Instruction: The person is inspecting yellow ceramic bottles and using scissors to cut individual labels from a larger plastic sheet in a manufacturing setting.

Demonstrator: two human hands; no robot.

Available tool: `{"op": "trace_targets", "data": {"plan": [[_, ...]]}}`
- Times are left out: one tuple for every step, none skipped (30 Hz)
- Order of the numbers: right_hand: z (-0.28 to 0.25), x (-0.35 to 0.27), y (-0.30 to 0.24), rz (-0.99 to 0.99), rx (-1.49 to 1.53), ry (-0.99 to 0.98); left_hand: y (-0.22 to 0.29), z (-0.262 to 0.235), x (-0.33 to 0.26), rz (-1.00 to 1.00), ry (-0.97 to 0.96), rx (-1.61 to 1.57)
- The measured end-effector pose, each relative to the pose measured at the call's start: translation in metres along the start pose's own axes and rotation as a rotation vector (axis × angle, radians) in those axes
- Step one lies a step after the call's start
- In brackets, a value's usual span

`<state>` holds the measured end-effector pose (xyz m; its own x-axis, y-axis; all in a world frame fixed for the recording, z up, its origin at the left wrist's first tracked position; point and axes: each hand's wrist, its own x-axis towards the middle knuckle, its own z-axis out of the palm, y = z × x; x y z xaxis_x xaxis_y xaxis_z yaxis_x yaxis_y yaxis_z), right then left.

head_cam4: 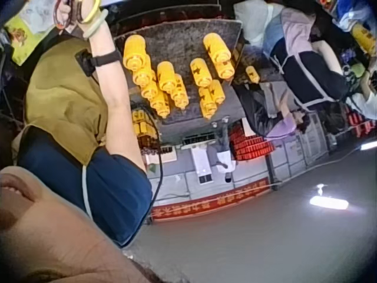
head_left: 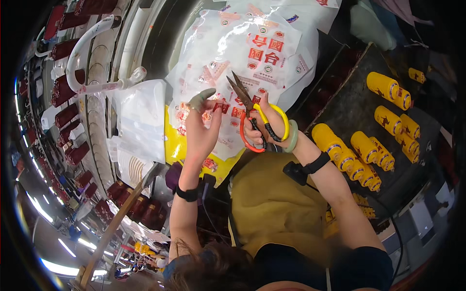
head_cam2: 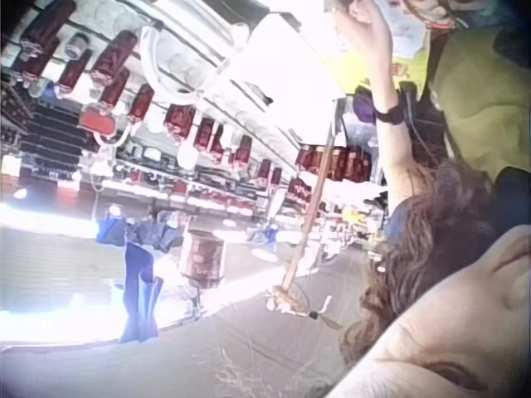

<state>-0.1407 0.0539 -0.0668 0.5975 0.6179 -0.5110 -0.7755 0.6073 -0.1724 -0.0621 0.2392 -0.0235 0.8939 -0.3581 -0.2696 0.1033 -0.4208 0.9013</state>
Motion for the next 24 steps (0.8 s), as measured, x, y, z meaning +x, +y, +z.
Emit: {"op": "trace_targets", "data": {"plan": [[0.001,0.001,-0.001,-0.001,0.024,-0.03,-0.002,0.004,0.006,0.0,0.001,0.0],[0.002,0.001,-0.001,-0.002,0.023,-0.031,-0.004,0.008,0.011,-0.001,-0.009,-0.063],[0.004,0.0,-0.001,-0.009,0.034,-0.03,-0.006,0.011,0.016,-0.008,-0.029,-0.114],[0.005,0.0,0.0,-0.018,0.045,-0.027,-0.007,0.011,0.021,-0.021,-0.076,0.0],[0.006,-0.002,0.0,-0.021,0.046,-0.023,-0.007,0.01,0.023,0.006,-0.074,-0.017],[0.007,-0.003,0.001,-0.022,0.084,-0.01,-0.008,0.01,0.026,0.001,-0.093,0.091],[0.008,-0.005,0.001,-0.027,0.121,0.005,-0.009,0.012,0.028,-0.04,-0.115,0.201],[0.008,-0.007,0.001,-0.066,0.108,-0.011,-0.009,0.013,0.029,0.069,-0.079,0.168],[0.008,-0.008,0.001,-0.076,0.11,-0.009,-0.009,0.015,0.03,0.126,-0.059,0.146],[0.009,-0.011,0.001,-0.095,0.113,-0.011,-0.007,0.015,0.029,0.063,-0.057,0.204],[0.01,-0.012,0.001,-0.117,0.119,-0.011,-0.003,0.013,0.026,0.067,-0.061,0.244],[0.012,-0.017,0.002,-0.177,0.128,0.033,0.001,0.012,0.024,0.047,-0.013,0.321],[0.012,-0.017,0.002,-0.228,0.106,-0.107,0.005,0.013,0.024,0.084,0.031,0.361],[0.016,-0.013,0.001,-0.188,0.113,-0.012,0.012,0.012,0.02,0.105,0.066,0.307],[0.017,-0.025,0.004,-0.488,-0.186,0.103,0.02,0.013,0.018,0.08,0.083,0.257],[0.022,-0.026,0.006,-0.541,-0.266,0.235,0.027,0.023,0.016,-0.05,0.158,0.031],[0.025,-0.031,0.006,-0.411,-0.41,0.49,0.038,0.028,0.005,-0.036,0.184,-0.183],[0.028,-0.039,0.006,-0.702,-0.615,0.598,0.046,0.035,-0.001,0.004,0.187,-0.329],[0.031,-0.048,0.007,-0.672,-0.499,0.601,0.054,0.044,-0.009,-0.002,0.201,-0.371],[0.036,-0.052,0.006,-0.768,-0.439,0.577,0.061,0.053,-0.014,-0.031,0.203,-0.471],[0.038,-0.055,0.005,-0.893,-0.403,0.569,0.064,0.062,-0.017,-0.044,0.197,-0.573],[0.039,-0.059,0.003,-0.936,-0.365,0.512,0.068,0.071,-0.023,-0.057,0.203,-0.576],[0.038,-0.063,0.002,-0.945,-0.366,0.519,0.071,0.079,-0.028,-0.138,0.25,-0.576],[0.036,-0.068,0.002,-0.946,-0.33,0.488,0.075,0.086,-0.036,-0.092,0.187,-0.589]]}}
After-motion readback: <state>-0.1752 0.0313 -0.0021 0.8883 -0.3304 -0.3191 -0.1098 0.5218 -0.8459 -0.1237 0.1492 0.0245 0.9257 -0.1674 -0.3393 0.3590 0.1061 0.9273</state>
